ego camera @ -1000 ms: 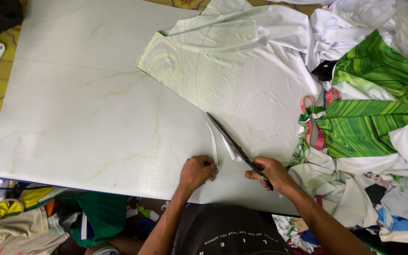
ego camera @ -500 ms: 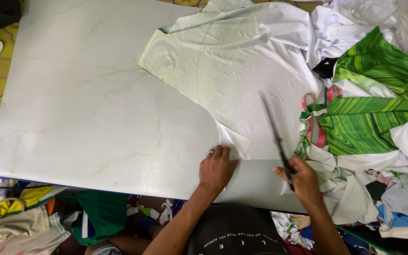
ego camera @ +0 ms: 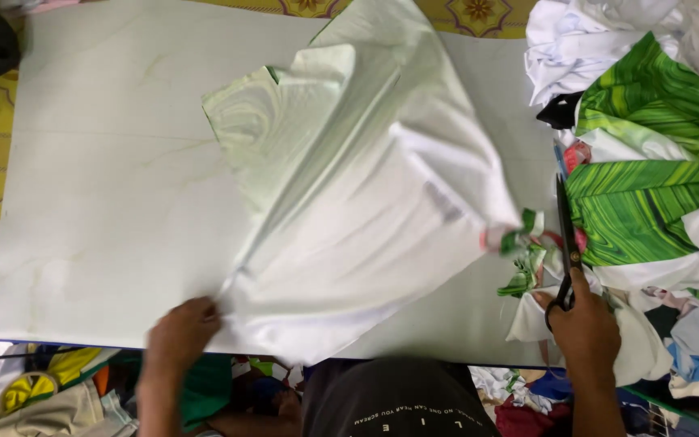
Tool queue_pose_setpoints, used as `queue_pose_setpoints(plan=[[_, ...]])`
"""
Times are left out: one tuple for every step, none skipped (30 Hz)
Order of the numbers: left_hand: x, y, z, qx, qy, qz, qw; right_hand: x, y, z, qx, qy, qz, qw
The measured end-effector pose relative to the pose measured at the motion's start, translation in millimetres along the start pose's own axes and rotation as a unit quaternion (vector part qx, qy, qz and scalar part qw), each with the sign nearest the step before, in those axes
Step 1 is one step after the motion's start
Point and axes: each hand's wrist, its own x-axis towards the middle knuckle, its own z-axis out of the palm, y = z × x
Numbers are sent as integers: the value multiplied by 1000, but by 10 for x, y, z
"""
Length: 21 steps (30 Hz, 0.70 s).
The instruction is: Cutting and measuring fabric pieces for garment production using scissors and a measuring tape
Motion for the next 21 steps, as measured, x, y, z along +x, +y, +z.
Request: queue_pose_setpoints(plan=[[-13, -216, -120, 36, -21, -45, 998, 34, -11, 5, -19, -26, -1, 999], [38, -377, -179, 34, -22, -48, 998, 200, 153, 123, -21, -27, -4, 999], [92, -540, -240, 42, -44, -92, 994, 369, 311, 241, -85, -12, -59, 995], [153, -698, -303, 50, -64, -136, 987, 555, 461, 357, -148, 5, -114, 982], [151, -649, -433, 47, -65, -138, 987, 589, 225, 244, -150, 4, -117, 982], [149, -613, -556, 11, -37, -122, 992, 609, -13, 135, -94, 42, -154, 983], [152, -574, -680, -25, -9, -105, 994, 633, -251, 28, -36, 80, -189, 978], [268, -513, -785, -25, -11, -107, 994, 651, -610, -71, -38, 78, -191, 978], [388, -443, -888, -77, 64, -84, 991, 678, -966, -169, 41, 76, -220, 972], [529, -359, -996, -127, 138, -58, 980, 697, -1309, -272, 121, 75, -244, 959], [852, -374, -1023, -128, 136, -57, 981, 894, -1610, -179, 119, 75, -242, 960], [1177, -381, -1046, -142, 215, -6, 966, 1097, -1904, -86, 131, 106, -330, 929], [1507, -381, -1068, -157, 293, 43, 942, 1309, -2198, 10, 141, 136, -414, 889], [1691, -249, -1170, -157, 290, 44, 943, 1396, -2582, 65, 140, 134, -412, 890], [1882, -111, -1274, -200, 309, 53, 928, 1492, -2968, 123, 167, 133, -450, 867], [2085, 42, -1385, -243, 328, 63, 911, 1607, -3357, 177, 194, 133, -485, 842], [2272, 142, -1425, -243, 325, 64, 912, 1749, -3668, 273, 192, 132, -484, 844], [2464, 250, -1455, -239, 357, 59, 901, 1899, -3970, 375, 202, 159, -497, 829], [2663, 362, -1482, -235, 388, 54, 890, 2058, -4269, 485, 211, 185, -510, 813], [2704, 473, -1506, -235, 383, 55, 892, 2104, -4456, 487, 208, 182, -507, 816], [2747, 582, -1526, -238, 378, 20, 894, 2152, -4641, 497, 196, 150, -429, 869]])
